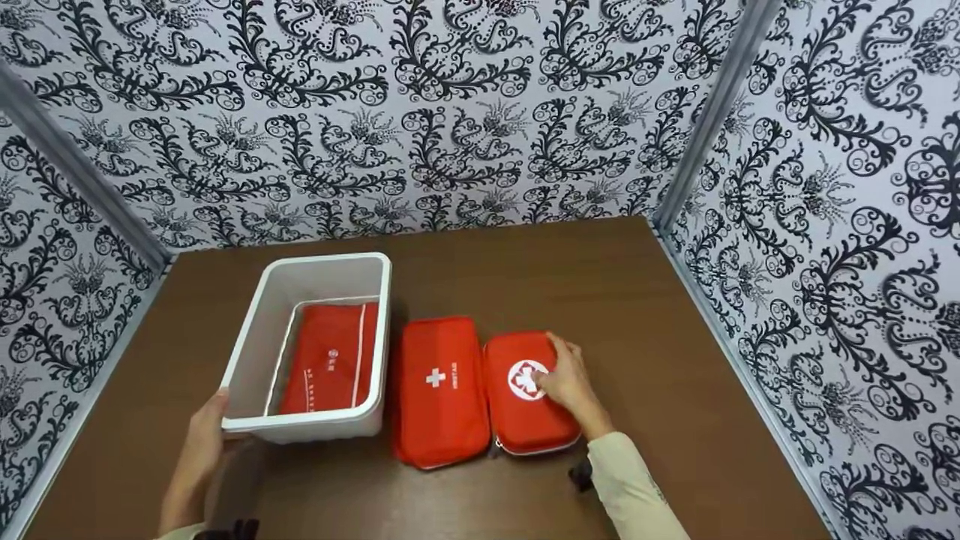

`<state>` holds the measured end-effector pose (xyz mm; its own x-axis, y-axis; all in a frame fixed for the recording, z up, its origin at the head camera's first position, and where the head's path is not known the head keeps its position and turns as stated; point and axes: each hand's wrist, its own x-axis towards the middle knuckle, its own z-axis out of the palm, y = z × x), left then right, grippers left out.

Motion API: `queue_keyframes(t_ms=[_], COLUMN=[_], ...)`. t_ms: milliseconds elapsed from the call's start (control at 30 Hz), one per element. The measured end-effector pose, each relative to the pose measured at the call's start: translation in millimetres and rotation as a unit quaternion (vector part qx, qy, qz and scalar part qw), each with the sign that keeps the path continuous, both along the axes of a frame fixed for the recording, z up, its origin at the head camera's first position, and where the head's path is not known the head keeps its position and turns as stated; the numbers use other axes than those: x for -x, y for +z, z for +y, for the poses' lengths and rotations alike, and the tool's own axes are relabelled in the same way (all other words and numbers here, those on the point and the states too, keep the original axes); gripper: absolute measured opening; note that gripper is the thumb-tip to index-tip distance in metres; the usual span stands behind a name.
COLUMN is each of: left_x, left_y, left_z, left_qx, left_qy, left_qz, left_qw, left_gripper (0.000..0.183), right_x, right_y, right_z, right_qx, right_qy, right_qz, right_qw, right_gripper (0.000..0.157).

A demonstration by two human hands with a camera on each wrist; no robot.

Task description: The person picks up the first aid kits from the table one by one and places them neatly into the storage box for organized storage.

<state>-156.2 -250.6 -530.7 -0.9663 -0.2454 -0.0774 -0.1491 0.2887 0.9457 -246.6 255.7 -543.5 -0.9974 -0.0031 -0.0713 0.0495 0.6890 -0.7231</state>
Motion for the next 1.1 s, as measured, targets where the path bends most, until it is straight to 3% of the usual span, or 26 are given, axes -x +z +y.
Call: queue_keyframes(t_ms=[133,333,733,900,1000,1100], left_x=[-0.1,0.6,4.5,4.2,3.3,3.0], left_y=[-0.3,0.1,-0.2,-0.5,-0.5,-0.7], left_z=[0.5,1.4,-1.3,-1.3,-1.2,-0.5], left_qx=[0.005,-0.003,0.028,0.020,0.015,0.019], left_qy=[-0.004,-0.004,-0.024,-0.021,-0.020,-0.020], left_qz=[-0.005,-0.005,0.012,0.015,0.020,0.020], left_qw=[1.0000,1.0000,0.9992,0.9995,0.9995,0.9994], left_gripper=[0.064,0.064,0.061,0.059,0.058,0.058], right_x=[1.0,0.8,4.5,1.5,-0.5,-2.2], right_y=[1.2,4.0,11.6,9.2,5.4,2.8], right_z=[5.2,8.7,12.1,13.8,15.2,16.9], right_qx=[0.034,0.081,0.061,0.082,0.118,0.142], right_qy=[-0.009,-0.006,-0.043,-0.056,-0.071,-0.080], right_qz=[-0.059,-0.101,-0.192,-0.196,-0.207,-0.227], right_qw=[0.998,0.992,0.979,0.976,0.969,0.960], right_gripper=[0.082,0.085,0.098,0.085,0.069,0.063])
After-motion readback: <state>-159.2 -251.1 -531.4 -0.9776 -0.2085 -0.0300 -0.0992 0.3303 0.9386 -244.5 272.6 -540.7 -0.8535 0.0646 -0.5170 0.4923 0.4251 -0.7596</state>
